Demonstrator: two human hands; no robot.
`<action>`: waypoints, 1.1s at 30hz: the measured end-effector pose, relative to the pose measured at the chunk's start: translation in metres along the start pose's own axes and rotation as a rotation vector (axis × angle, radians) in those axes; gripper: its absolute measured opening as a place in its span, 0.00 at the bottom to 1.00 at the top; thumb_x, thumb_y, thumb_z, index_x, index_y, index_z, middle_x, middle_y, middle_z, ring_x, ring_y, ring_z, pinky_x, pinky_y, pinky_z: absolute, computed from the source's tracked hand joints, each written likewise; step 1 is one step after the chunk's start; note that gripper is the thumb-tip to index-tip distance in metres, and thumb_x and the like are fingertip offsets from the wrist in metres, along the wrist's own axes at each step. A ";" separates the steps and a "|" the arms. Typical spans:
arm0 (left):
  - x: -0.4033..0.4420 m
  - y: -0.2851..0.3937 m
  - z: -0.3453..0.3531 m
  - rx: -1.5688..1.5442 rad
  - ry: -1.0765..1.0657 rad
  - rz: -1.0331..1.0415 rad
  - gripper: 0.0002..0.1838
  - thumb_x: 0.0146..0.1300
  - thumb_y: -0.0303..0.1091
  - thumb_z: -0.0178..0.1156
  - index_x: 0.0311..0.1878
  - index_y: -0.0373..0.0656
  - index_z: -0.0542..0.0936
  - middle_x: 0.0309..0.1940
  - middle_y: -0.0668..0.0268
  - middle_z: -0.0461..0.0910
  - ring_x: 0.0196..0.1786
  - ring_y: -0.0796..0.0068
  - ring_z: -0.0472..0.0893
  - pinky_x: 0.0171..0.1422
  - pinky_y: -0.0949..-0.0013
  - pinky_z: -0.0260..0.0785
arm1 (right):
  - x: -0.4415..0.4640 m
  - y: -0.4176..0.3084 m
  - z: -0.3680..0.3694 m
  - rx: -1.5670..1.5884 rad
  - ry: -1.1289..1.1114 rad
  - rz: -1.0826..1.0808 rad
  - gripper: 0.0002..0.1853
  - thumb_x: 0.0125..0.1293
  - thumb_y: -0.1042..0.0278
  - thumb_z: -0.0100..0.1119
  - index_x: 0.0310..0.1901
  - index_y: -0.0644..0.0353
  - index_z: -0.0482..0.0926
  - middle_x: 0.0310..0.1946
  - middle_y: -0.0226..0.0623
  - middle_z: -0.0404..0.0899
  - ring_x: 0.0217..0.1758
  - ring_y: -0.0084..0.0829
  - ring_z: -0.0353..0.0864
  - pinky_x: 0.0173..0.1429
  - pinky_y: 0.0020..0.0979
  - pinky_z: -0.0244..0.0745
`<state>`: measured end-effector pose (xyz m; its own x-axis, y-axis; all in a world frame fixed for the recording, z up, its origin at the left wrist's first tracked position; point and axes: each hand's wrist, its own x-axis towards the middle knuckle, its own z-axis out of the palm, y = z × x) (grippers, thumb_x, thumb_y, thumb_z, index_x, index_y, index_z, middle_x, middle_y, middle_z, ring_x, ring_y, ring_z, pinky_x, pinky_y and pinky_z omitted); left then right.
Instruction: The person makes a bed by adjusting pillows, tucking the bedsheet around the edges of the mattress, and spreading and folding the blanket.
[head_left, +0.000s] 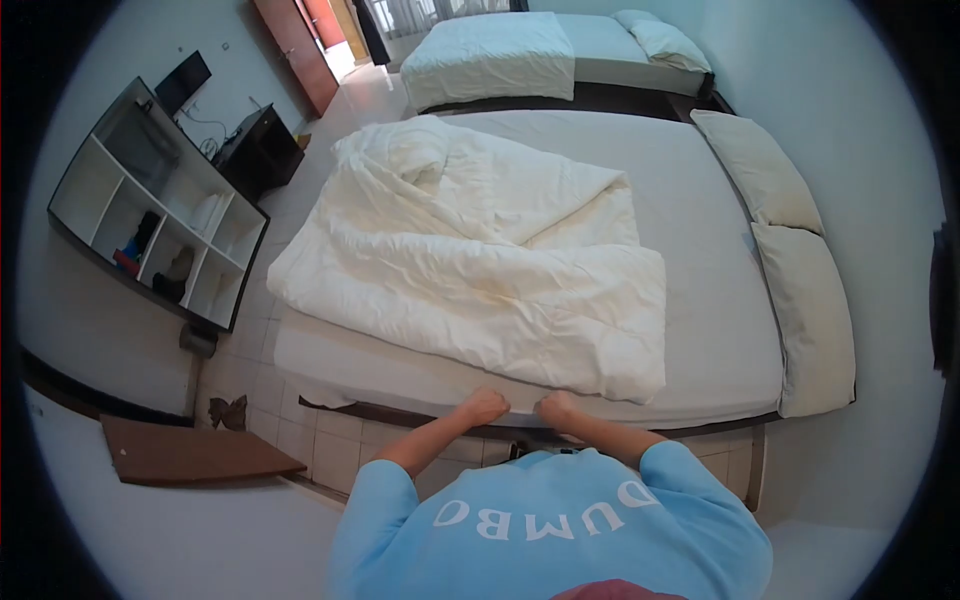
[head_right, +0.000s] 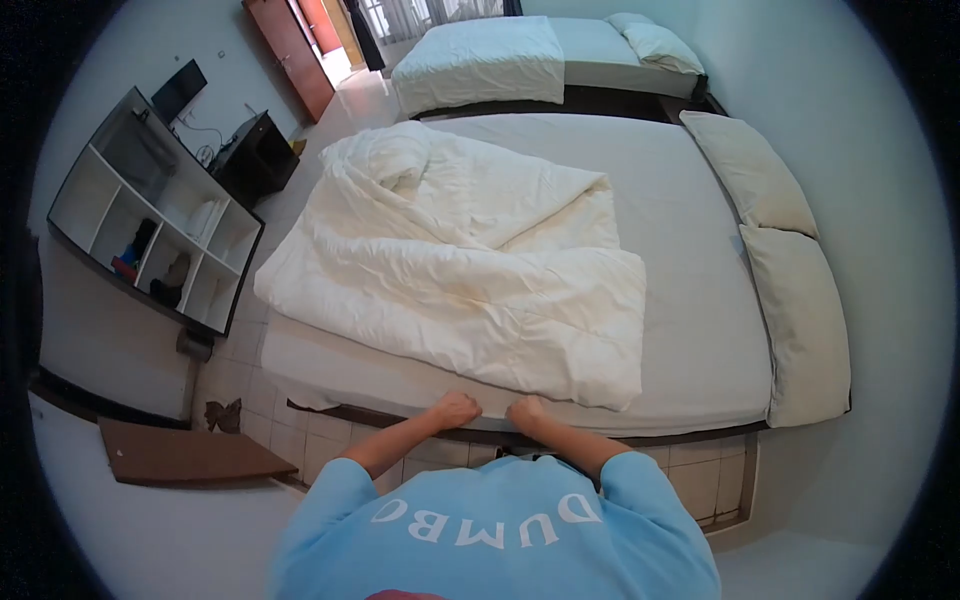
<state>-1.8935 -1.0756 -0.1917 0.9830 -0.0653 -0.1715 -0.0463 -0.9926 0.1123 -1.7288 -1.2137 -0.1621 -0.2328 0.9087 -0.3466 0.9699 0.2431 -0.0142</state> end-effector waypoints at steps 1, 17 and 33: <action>0.000 0.001 0.002 -0.001 -0.052 0.007 0.05 0.46 0.32 0.52 0.20 0.45 0.75 0.20 0.58 0.77 0.26 0.60 0.78 0.30 0.61 0.70 | 0.000 -0.003 0.007 -0.001 0.020 -0.013 0.06 0.50 0.68 0.54 0.27 0.52 0.81 0.28 0.33 0.81 0.33 0.31 0.81 0.34 0.33 0.74; -0.019 0.005 -0.054 -0.270 0.225 -0.445 0.22 0.46 0.41 0.61 0.46 0.48 0.71 0.50 0.60 0.68 0.55 0.60 0.67 0.52 0.52 0.60 | -0.024 0.008 -0.014 0.160 0.204 0.006 0.30 0.51 0.66 0.53 0.58 0.47 0.60 0.63 0.40 0.51 0.63 0.39 0.54 0.60 0.39 0.58; -0.067 0.047 -0.005 -0.159 0.190 -0.406 0.36 0.50 0.28 0.54 0.64 0.62 0.57 0.68 0.64 0.43 0.69 0.50 0.46 0.64 0.42 0.46 | -0.021 -0.014 0.010 0.216 0.106 0.112 0.44 0.44 0.69 0.60 0.65 0.43 0.50 0.67 0.45 0.39 0.67 0.49 0.43 0.66 0.51 0.44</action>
<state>-1.9608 -1.1171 -0.1699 0.9318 0.3591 -0.0523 0.3614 -0.9052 0.2237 -1.7368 -1.2399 -0.1636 -0.1186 0.9589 -0.2576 0.9801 0.0714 -0.1855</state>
